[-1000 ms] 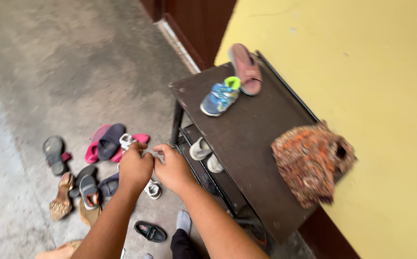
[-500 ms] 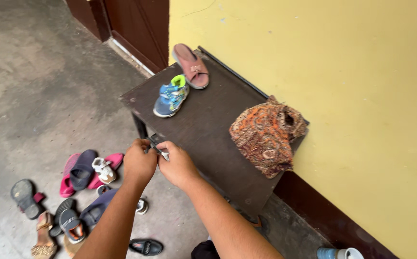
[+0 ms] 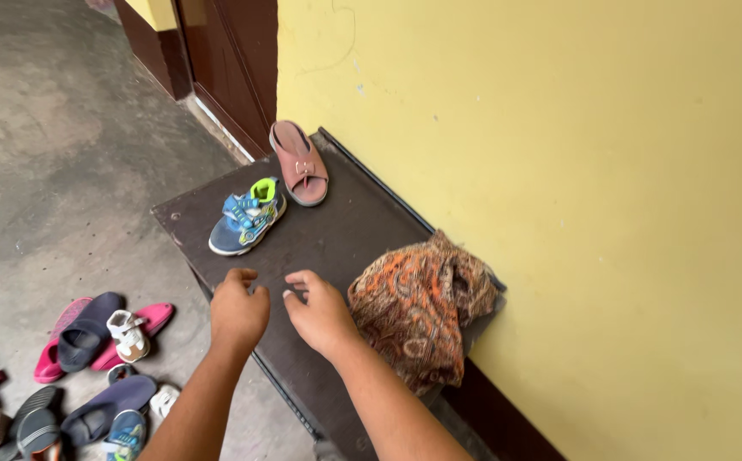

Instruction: The person sorts a pile of shoes and slippers on a two-tier shoe rack, picking up pairs one at a time, briefly inspecting them, and placing them on the floor. The person handles pink slip-ons, blue sneakers, black loafers, and patterned slippers, moving them from the rack to the floor.

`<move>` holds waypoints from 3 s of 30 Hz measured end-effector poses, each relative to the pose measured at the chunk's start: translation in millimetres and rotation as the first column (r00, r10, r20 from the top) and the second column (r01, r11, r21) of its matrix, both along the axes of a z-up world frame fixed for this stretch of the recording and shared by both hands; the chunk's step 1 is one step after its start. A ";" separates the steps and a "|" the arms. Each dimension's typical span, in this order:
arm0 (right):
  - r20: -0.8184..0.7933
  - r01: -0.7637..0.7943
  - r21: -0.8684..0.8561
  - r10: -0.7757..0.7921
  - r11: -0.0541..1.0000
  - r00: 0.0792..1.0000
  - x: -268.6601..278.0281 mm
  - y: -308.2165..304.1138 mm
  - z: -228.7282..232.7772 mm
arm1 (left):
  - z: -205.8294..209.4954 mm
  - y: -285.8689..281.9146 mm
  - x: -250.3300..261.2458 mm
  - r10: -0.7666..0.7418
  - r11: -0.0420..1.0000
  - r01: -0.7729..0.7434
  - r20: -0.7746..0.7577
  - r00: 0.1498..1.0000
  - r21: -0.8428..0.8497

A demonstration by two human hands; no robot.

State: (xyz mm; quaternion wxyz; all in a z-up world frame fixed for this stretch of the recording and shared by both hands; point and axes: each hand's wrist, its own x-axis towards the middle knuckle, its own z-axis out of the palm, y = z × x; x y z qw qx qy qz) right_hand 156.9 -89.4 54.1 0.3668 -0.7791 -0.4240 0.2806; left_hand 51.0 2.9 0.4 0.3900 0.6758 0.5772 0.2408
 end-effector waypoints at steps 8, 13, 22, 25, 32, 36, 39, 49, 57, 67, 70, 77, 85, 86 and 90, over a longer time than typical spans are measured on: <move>-0.065 -0.006 -0.067 0.002 0.998 0.998 30.8 -7.3 -9.3 | 5.7 -19.5 26.7 0.037 0.998 -0.037 -0.002 0.999 -0.052; -0.076 -0.027 -0.091 0.020 0.995 0.997 34.1 -3.2 -12.2 | 9.9 -16.6 29.5 0.064 0.989 -0.065 -0.010 0.998 -0.130; -0.088 0.002 -0.091 -0.010 0.996 0.996 49.7 26.3 -25.6 | -9.7 13.0 42.9 0.053 0.986 -0.062 -0.059 0.997 -0.154; -0.105 0.016 -0.129 -0.030 0.992 0.994 56.0 42.8 -29.9 | -13.5 31.1 48.6 0.044 0.981 -0.052 -0.047 0.998 -0.185; -0.134 0.041 -0.158 -0.063 0.987 0.989 74.4 90.4 -50.0 | -22.7 75.8 66.8 0.016 0.984 -0.033 -0.097 0.995 -0.174; -0.136 0.057 -0.125 -0.074 0.990 0.988 83.6 116.1 -69.9 | -32.0 100.6 76.6 0.073 0.994 -0.081 -0.100 0.992 -0.078; -0.160 0.072 -0.121 -0.091 0.990 0.983 90.1 135.1 -88.1 | -42.3 116.7 85.8 0.138 0.990 -0.135 -0.094 0.986 0.041; -0.203 0.110 -0.176 -0.145 0.978 0.968 107.7 173.1 -123.4 | -50.7 146.9 104.4 0.189 0.946 -0.122 -0.207 0.960 0.299; -0.260 0.153 -0.166 -0.193 0.974 0.946 121.3 203.9 -127.8 | -41.6 196.3 136.4 -0.220 0.817 0.335 -0.282 0.934 0.470; -0.086 0.198 -0.307 -0.235 0.931 0.968 158.5 207.6 -158.7 | -53.7 257.8 191.4 -0.484 0.872 0.484 -0.297 0.823 -0.079; -0.090 0.229 -0.293 -0.265 0.928 0.960 161.9 208.8 -161.5 | -48.9 263.4 194.8 -0.522 0.853 0.486 -0.274 0.808 -0.192; -0.259 0.343 -0.447 -0.487 0.826 0.834 156.6 221.0 -144.4 | -42.0 264.5 201.8 -0.486 0.874 0.452 -0.258 0.835 -0.180; -0.673 0.594 -0.391 -0.658 0.703 0.336 166.0 206.3 -137.1 | -48.9 251.5 205.5 -0.391 0.920 0.380 -0.142 0.909 -0.098; -0.674 0.619 -0.419 -0.685 0.664 0.279 167.5 202.0 -134.7 | -47.1 247.6 204.0 -0.388 0.921 0.381 -0.103 0.916 -0.086; -0.725 0.617 -0.324 -0.607 0.717 0.326 169.5 181.3 -121.7 | -30.5 229.2 198.5 -0.364 0.931 0.361 -0.126 0.923 -0.049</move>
